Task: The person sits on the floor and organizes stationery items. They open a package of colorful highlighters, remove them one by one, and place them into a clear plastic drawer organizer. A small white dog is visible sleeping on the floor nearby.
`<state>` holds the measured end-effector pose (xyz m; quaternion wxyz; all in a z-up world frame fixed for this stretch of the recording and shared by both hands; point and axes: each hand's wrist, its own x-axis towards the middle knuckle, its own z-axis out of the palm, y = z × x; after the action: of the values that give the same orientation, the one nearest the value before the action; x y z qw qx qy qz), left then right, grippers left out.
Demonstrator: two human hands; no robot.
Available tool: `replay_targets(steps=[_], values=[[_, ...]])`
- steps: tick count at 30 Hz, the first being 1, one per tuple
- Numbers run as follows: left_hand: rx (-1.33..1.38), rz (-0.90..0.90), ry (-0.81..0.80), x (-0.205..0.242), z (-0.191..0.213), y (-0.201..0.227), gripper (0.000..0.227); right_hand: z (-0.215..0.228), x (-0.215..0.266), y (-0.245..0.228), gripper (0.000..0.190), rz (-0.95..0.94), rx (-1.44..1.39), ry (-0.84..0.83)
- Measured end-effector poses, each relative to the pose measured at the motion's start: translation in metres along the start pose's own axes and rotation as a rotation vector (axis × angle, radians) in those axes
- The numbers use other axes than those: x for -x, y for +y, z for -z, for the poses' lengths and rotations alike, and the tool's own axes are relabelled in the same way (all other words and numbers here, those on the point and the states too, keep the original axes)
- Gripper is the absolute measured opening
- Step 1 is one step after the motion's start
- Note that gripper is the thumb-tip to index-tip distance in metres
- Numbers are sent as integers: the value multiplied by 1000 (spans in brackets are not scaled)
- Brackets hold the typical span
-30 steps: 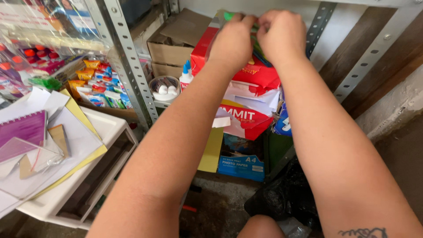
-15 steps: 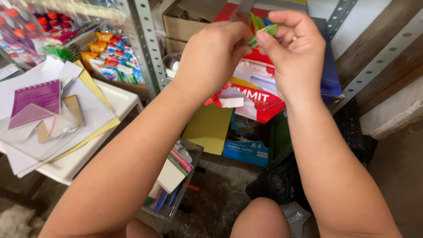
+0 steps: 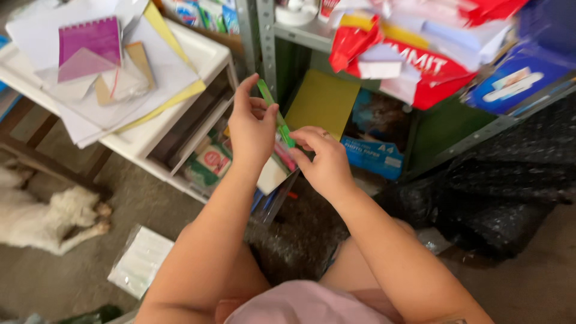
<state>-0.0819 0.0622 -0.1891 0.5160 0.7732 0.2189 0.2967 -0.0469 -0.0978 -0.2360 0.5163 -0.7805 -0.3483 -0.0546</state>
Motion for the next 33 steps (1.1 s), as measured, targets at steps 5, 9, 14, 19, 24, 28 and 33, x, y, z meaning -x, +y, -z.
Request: replay_targets(steps=[5,9,14,19,24,28,33], values=[[17,188,12,6,-11,-71,59,-45,28,50,24,45,71,37],[49,268,24,6,-10,-92,44,-57,40,63,27,44,29,27],[-59,307,32,-6,-11,-124,32,-66,47,73,26,21,92,28],[-104,327,6,-17,-12,-138,30,-70,50,76,21,86,251,40],[-168,359,-27,-26,-20,-151,28,-68,50,69,10,143,507,39],[-244,337,-43,-26,-27,-146,31,-71,54,72,20,124,638,35],[-266,372,-43,-35,-43,-169,36,-73,59,67,30,50,675,36]])
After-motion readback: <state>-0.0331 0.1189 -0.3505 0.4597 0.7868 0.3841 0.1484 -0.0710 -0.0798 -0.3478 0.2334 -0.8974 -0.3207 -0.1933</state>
